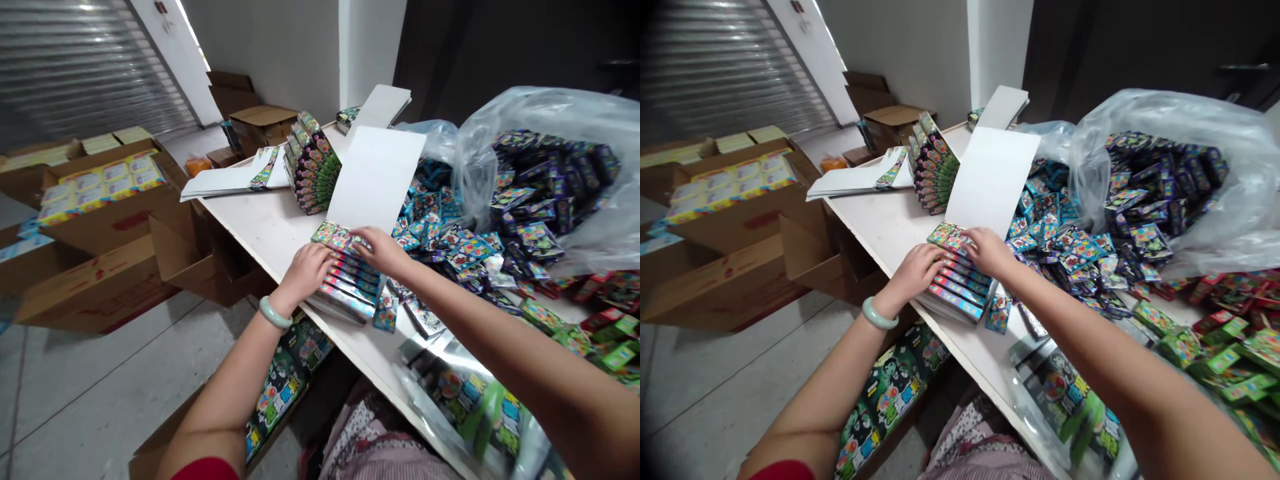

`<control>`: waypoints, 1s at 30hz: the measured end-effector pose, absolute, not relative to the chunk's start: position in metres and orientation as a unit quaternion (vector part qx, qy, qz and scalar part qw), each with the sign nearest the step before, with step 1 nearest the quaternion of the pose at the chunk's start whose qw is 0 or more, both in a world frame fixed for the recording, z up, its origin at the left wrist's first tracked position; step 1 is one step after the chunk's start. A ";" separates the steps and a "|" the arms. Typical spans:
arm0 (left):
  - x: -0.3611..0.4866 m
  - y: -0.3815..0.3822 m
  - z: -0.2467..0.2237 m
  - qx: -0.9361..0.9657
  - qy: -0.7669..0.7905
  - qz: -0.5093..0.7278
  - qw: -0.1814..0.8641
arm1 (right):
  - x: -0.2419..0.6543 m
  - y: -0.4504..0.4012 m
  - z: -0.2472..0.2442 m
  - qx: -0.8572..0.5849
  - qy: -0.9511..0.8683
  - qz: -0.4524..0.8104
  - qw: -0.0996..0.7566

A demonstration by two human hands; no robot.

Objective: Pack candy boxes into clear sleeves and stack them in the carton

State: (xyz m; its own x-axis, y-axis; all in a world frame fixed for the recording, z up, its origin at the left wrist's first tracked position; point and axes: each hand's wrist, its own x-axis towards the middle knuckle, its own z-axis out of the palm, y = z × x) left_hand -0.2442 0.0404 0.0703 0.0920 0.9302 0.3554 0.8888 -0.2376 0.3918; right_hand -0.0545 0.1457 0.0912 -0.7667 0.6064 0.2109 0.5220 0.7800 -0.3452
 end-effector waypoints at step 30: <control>-0.246 0.052 0.071 0.739 0.648 0.179 -0.037 | -0.108 0.184 0.099 -0.387 -0.888 0.219 -0.115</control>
State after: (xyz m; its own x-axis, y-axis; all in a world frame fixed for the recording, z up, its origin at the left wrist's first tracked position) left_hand -0.2462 0.0524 0.0712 0.0961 0.9453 0.3116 0.9716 -0.1571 0.1770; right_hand -0.1081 0.1839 0.0986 -0.6740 0.6371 -0.3739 0.7379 0.6042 -0.3007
